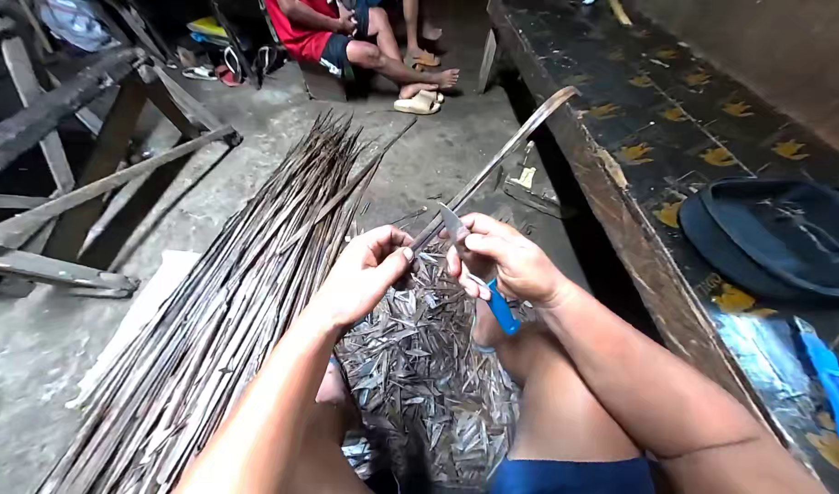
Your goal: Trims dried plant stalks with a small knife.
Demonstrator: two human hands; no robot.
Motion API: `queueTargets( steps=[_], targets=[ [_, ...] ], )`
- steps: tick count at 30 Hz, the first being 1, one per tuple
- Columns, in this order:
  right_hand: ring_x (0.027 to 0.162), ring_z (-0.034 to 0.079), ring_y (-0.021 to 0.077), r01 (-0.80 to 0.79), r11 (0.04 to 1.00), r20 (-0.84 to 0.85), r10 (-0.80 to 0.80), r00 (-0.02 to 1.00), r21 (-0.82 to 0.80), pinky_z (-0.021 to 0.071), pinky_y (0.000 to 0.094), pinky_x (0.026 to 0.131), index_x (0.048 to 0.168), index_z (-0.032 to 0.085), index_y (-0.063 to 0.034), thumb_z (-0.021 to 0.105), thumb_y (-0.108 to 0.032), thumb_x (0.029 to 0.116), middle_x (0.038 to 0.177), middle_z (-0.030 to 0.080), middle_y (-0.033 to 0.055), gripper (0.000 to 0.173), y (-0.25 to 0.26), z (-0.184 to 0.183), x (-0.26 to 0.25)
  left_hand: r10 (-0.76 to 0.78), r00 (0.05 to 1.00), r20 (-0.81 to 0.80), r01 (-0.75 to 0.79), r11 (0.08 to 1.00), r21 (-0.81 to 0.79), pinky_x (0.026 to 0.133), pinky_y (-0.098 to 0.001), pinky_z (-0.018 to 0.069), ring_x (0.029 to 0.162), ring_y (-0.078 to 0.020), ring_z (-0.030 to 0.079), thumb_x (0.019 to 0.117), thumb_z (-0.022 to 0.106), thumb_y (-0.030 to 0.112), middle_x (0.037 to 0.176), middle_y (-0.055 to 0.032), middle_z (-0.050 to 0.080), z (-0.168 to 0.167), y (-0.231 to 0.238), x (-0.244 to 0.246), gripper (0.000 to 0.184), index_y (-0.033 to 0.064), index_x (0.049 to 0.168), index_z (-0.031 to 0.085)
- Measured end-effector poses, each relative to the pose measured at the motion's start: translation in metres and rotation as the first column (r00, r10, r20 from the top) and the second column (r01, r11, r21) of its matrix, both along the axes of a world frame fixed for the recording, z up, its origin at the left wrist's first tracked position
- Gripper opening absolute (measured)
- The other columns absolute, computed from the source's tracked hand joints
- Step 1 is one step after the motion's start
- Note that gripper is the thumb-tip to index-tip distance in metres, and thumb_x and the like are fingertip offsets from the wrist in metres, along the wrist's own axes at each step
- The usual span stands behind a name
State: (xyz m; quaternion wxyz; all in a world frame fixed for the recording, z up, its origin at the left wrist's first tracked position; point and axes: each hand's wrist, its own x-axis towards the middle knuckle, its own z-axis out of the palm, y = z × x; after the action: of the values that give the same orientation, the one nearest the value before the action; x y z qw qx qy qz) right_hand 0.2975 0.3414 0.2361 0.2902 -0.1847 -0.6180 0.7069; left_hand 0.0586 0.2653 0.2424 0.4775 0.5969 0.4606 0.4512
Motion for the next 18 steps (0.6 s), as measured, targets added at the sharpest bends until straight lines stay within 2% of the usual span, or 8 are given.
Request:
queueTargets(
  steps=[3, 5, 8, 10, 13, 18],
  targets=[
    [0.062, 0.067, 0.0113, -0.067, 0.995, -0.019, 0.069, 0.997, 0.078, 0.0584, 0.0245, 0.056, 0.119, 0.062, -0.0036, 0.041, -0.018, 0.1102, 0.083, 0.072, 0.0069, 0.027, -0.001, -0.003, 0.005, -0.065, 0.998, 0.026, 0.066, 0.998, -0.008, 0.064, -0.0284, 0.0616, 0.069, -0.0158, 0.069, 0.1043, 0.05, 0.01, 0.085, -0.0089, 0.07, 0.006, -0.003, 0.002, 0.016, 0.0018, 0.11, 0.063],
    [0.064, 0.067, 0.0103, -0.144, 0.981, 0.011, 0.144, 0.99, 0.127, 0.0586, 0.0246, 0.059, 0.116, 0.064, -0.0019, 0.045, -0.019, 0.1098, 0.085, 0.073, 0.0068, 0.026, 0.002, -0.006, 0.007, -0.094, 0.993, 0.065, 0.094, 0.996, -0.002, 0.062, -0.0267, 0.0605, 0.066, -0.0155, 0.068, 0.1064, 0.051, 0.013, 0.084, -0.0097, 0.07, 0.01, -0.005, 0.003, 0.019, 0.0013, 0.112, 0.064],
    [0.058, 0.063, 0.0069, -0.224, 0.966, 0.048, 0.22, 0.974, 0.13, 0.0535, 0.0209, 0.054, 0.112, 0.061, -0.0042, 0.049, -0.021, 0.109, 0.085, 0.072, 0.0068, 0.021, 0.003, -0.008, 0.007, -0.116, 0.992, 0.055, 0.116, 0.993, 0.006, 0.06, -0.0256, 0.0596, 0.064, -0.0149, 0.067, 0.1064, 0.051, 0.014, 0.081, -0.0086, 0.069, 0.013, -0.009, 0.003, 0.02, 0.0018, 0.111, 0.067],
    [0.056, 0.062, 0.0066, -0.248, 0.963, 0.044, 0.244, 0.969, 0.103, 0.0535, 0.0205, 0.052, 0.111, 0.062, -0.0037, 0.054, -0.02, 0.1073, 0.085, 0.072, 0.0068, 0.018, -0.001, -0.006, 0.007, -0.152, 0.987, 0.049, 0.152, 0.988, -0.003, 0.061, -0.0254, 0.0592, 0.065, -0.0143, 0.067, 0.1062, 0.051, 0.013, 0.082, -0.0086, 0.07, 0.014, -0.012, 0.003, 0.02, 0.0011, 0.109, 0.067],
    [0.055, 0.063, 0.007, -0.232, 0.966, 0.053, 0.227, 0.972, 0.113, 0.0551, 0.0214, 0.051, 0.106, 0.067, -0.0009, 0.06, -0.017, 0.1044, 0.078, 0.071, 0.0052, 0.017, -0.008, -0.001, 0.005, -0.189, 0.98, 0.065, 0.19, 0.982, -0.009, 0.06, -0.0235, 0.0576, 0.064, -0.0123, 0.066, 0.1049, 0.051, 0.012, 0.08, -0.008, 0.07, 0.015, -0.015, 0.006, 0.021, 0.0002, 0.106, 0.068],
    [0.056, 0.063, 0.0059, -0.179, 0.956, 0.038, 0.175, 0.984, 0.232, 0.0543, 0.0202, 0.051, 0.109, 0.07, 0.0004, 0.063, -0.012, 0.1016, 0.076, 0.071, 0.0041, 0.016, -0.011, 0.006, 0.005, -0.274, 0.946, 0.172, 0.283, 0.959, -0.031, 0.051, -0.0186, 0.0501, 0.055, -0.0081, 0.058, 0.1055, 0.052, 0.012, 0.075, -0.0072, 0.066, 0.016, -0.018, 0.001, 0.021, -0.0005, 0.104, 0.069]
  ],
)
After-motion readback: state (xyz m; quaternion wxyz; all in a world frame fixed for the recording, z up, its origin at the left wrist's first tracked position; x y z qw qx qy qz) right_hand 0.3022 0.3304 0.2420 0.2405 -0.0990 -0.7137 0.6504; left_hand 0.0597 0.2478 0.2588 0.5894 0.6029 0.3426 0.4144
